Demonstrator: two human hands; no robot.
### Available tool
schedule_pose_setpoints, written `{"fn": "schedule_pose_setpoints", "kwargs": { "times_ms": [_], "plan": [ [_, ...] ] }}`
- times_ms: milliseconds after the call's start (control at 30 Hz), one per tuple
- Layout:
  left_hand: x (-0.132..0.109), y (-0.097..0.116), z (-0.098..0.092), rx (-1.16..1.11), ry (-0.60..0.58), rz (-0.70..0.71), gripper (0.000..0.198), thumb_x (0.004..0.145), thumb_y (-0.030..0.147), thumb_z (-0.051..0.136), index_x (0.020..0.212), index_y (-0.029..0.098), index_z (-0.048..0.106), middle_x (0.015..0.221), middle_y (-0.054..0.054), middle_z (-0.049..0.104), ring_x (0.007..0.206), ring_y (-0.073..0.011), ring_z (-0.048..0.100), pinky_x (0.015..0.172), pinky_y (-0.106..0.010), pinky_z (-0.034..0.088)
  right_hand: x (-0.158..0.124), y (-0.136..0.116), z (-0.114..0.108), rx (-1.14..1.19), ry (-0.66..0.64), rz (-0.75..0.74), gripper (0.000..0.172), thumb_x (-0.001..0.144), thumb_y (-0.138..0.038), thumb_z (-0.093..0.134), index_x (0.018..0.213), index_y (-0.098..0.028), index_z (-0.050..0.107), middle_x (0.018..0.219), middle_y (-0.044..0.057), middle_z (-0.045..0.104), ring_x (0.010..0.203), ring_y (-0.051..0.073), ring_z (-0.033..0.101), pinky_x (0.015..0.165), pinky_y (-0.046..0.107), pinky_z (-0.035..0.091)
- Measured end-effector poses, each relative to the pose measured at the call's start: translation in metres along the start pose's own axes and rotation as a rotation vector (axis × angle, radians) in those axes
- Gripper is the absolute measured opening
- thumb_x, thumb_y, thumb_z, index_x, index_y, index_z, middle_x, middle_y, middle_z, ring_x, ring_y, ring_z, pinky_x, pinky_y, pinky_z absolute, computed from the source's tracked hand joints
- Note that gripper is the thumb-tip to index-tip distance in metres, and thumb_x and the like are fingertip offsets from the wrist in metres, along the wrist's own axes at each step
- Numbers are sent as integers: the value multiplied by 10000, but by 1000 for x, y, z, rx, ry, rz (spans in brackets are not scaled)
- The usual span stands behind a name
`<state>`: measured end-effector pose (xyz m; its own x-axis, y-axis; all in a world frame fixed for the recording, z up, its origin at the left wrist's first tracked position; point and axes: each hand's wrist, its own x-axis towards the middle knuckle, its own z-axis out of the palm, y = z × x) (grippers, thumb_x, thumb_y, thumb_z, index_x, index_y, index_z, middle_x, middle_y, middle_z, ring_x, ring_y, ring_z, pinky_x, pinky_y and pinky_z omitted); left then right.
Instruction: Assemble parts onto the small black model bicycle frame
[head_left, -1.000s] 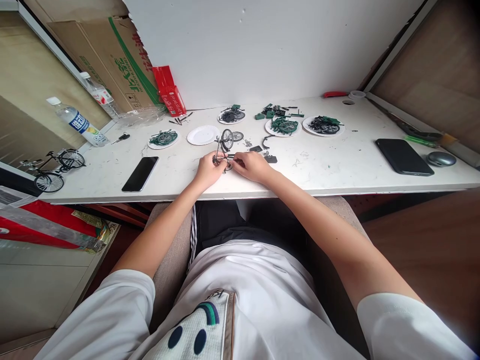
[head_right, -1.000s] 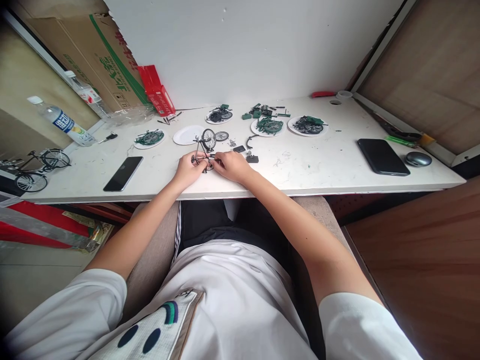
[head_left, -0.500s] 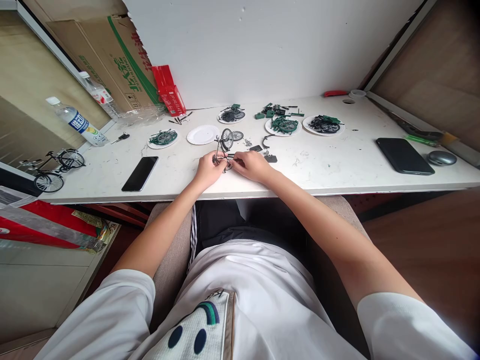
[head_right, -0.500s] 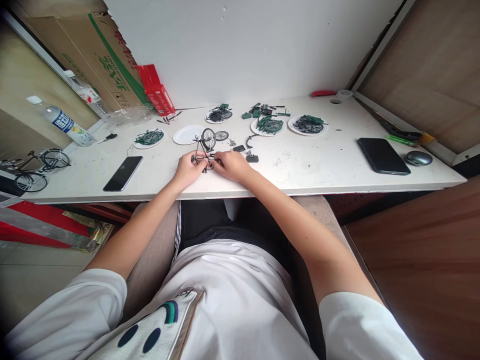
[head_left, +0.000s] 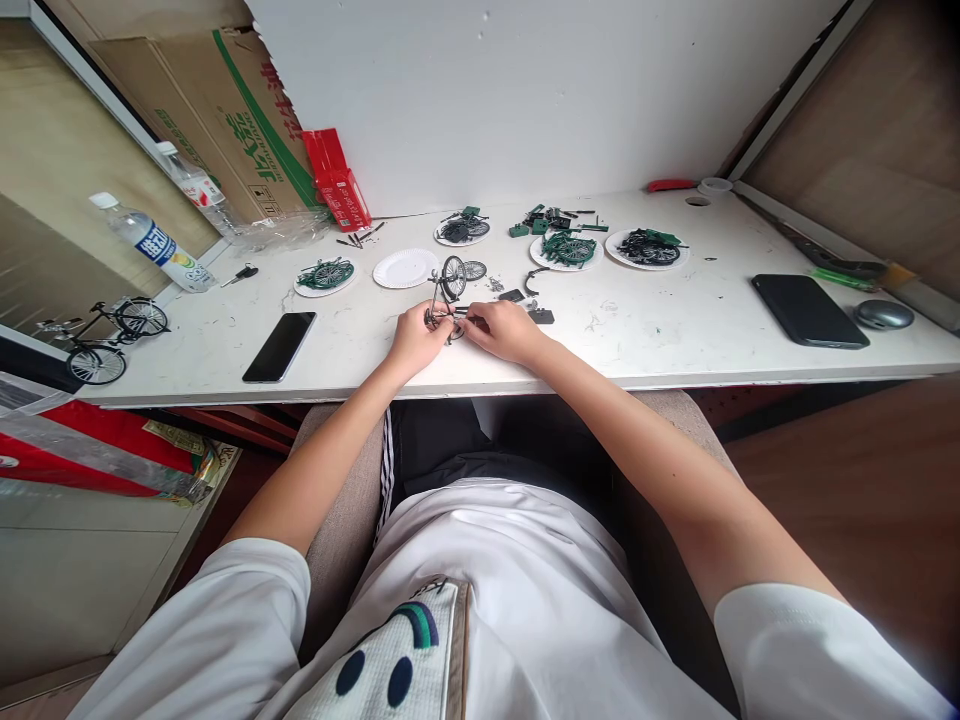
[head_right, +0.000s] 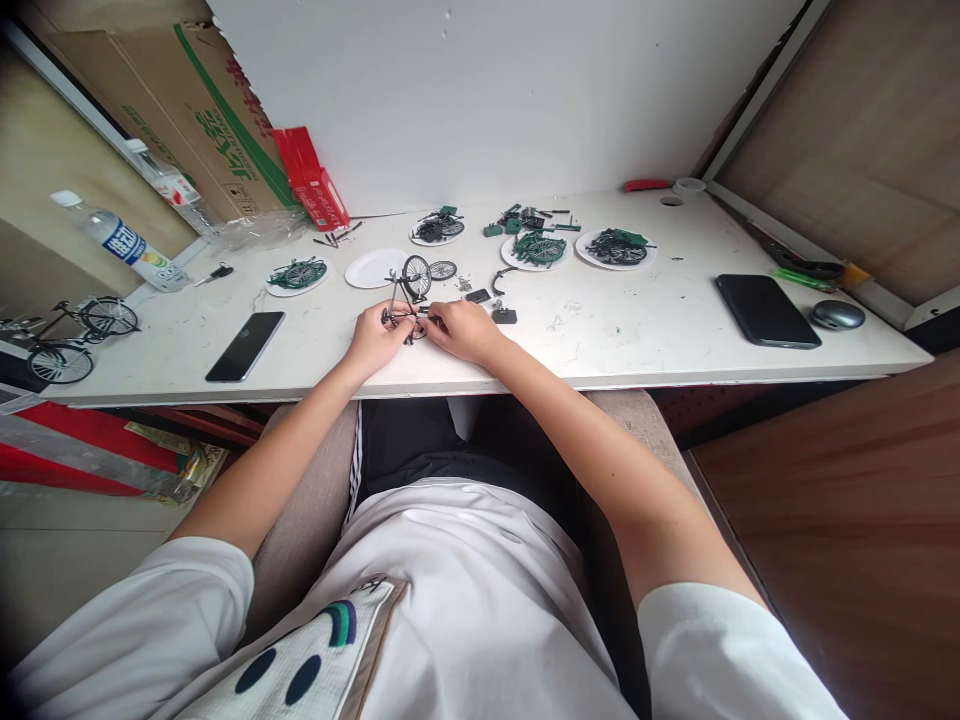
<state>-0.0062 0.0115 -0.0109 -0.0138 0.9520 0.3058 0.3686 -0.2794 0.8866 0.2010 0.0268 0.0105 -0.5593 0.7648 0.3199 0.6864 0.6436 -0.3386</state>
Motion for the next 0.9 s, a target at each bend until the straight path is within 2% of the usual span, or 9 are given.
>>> {"fn": "schedule_pose_setpoints", "kwargs": {
  "times_ms": [600, 900],
  "plan": [
    [2, -3, -1, 13, -7, 2, 221, 852, 233, 730, 1062, 177, 767, 980, -79, 826, 843, -208, 811, 804, -312, 652, 0, 1, 0, 1, 15, -7, 327, 1084, -383, 511, 996, -163, 738, 893, 121, 777, 755, 229, 631, 686, 326, 297],
    [1, 0, -1, 13, -7, -1, 231, 843, 224, 731, 1065, 170, 767, 923, -69, 815, 821, -200, 800, 786, -298, 647, 1, 0, 0, 19, 5, 0, 335, 1080, -390, 508, 998, -163, 740, 901, 125, 780, 749, 226, 621, 677, 326, 286]
  ]
}}
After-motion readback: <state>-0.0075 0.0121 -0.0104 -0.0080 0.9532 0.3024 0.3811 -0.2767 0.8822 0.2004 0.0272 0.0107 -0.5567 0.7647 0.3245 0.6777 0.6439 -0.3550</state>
